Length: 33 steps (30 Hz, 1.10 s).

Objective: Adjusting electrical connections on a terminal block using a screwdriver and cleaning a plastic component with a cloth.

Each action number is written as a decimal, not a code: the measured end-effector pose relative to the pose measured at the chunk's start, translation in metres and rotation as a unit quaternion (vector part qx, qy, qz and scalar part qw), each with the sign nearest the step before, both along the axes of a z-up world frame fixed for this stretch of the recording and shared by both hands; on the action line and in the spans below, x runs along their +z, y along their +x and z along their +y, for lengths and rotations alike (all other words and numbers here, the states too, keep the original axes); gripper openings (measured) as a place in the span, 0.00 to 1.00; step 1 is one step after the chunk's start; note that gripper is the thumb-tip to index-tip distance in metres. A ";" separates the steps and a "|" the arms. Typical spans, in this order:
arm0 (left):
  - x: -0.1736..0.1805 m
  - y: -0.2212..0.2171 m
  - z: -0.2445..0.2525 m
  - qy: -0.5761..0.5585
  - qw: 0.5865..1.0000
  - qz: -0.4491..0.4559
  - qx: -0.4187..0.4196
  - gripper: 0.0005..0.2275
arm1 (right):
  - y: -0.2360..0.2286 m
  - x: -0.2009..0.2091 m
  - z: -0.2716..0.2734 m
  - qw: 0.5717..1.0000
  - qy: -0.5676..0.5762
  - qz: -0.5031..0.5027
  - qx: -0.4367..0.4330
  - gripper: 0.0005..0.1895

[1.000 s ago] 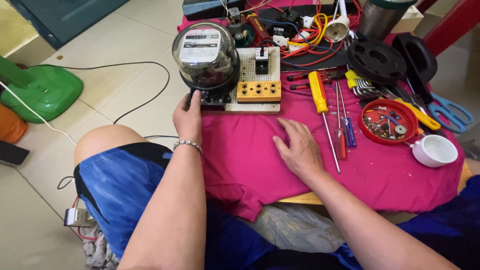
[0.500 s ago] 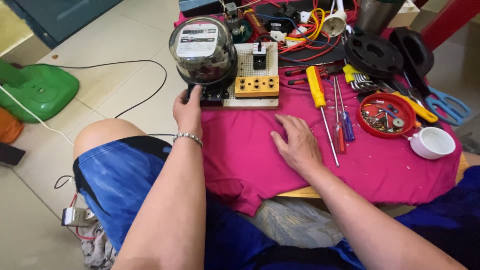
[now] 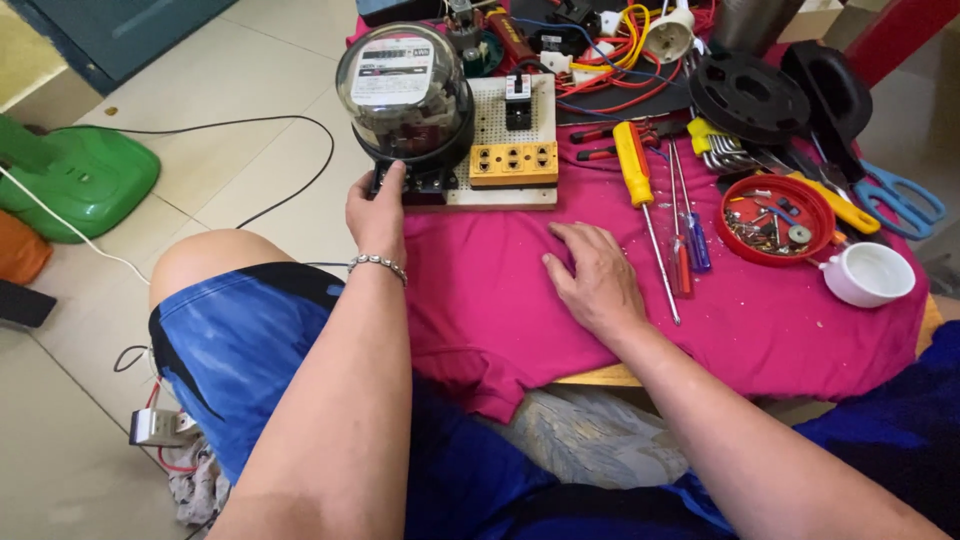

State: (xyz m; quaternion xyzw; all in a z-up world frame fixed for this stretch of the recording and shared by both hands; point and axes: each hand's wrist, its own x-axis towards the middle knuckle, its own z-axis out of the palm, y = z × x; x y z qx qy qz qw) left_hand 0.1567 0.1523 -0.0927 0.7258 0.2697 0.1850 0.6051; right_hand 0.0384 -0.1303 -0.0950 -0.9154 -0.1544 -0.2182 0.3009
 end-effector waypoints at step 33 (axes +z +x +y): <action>0.035 -0.133 -0.136 0.467 0.808 0.182 -0.310 0.31 | -0.041 0.004 -0.021 0.980 -0.182 0.026 -0.077 0.21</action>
